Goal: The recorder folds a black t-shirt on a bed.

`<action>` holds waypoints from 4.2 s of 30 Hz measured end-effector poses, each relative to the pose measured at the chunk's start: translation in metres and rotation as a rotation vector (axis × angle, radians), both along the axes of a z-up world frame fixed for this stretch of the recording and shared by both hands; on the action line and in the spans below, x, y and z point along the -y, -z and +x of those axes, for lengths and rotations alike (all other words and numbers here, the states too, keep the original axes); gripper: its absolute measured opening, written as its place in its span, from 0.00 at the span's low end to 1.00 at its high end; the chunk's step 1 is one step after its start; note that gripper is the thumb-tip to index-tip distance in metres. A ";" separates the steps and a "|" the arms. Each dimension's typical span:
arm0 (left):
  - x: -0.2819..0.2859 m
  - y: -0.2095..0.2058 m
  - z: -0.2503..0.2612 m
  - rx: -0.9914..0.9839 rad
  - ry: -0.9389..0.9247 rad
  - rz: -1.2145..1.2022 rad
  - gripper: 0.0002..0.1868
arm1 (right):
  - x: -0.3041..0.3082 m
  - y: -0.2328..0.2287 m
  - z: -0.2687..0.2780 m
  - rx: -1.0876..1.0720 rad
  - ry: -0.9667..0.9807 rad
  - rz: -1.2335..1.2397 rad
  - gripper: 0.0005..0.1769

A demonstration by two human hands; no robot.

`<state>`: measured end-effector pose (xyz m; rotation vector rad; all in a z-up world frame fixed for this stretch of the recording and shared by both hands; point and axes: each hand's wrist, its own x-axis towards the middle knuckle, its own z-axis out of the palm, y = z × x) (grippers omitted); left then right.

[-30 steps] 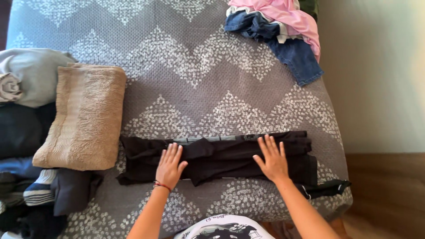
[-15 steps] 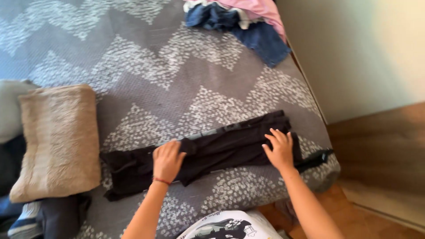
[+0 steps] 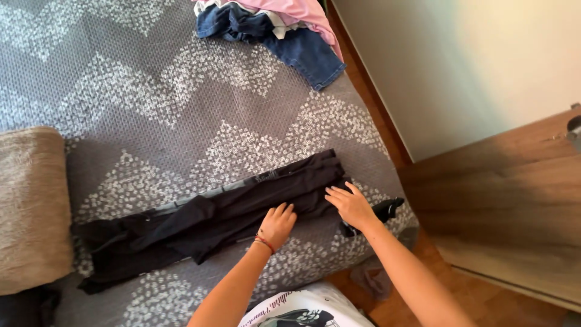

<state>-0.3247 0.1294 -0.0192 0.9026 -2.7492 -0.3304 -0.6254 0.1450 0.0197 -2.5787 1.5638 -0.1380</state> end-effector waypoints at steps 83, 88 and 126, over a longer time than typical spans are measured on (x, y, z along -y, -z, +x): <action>-0.075 0.036 0.434 -0.812 -1.903 0.255 0.47 | 0.026 0.001 0.473 0.043 -0.339 -0.040 0.50; -0.047 0.013 0.474 -0.748 -1.694 0.558 0.46 | 0.010 -0.029 0.510 -0.052 -0.230 0.163 0.60; -0.150 0.038 0.308 -1.160 -1.162 1.816 0.32 | 0.092 0.041 0.242 0.670 0.600 0.396 0.48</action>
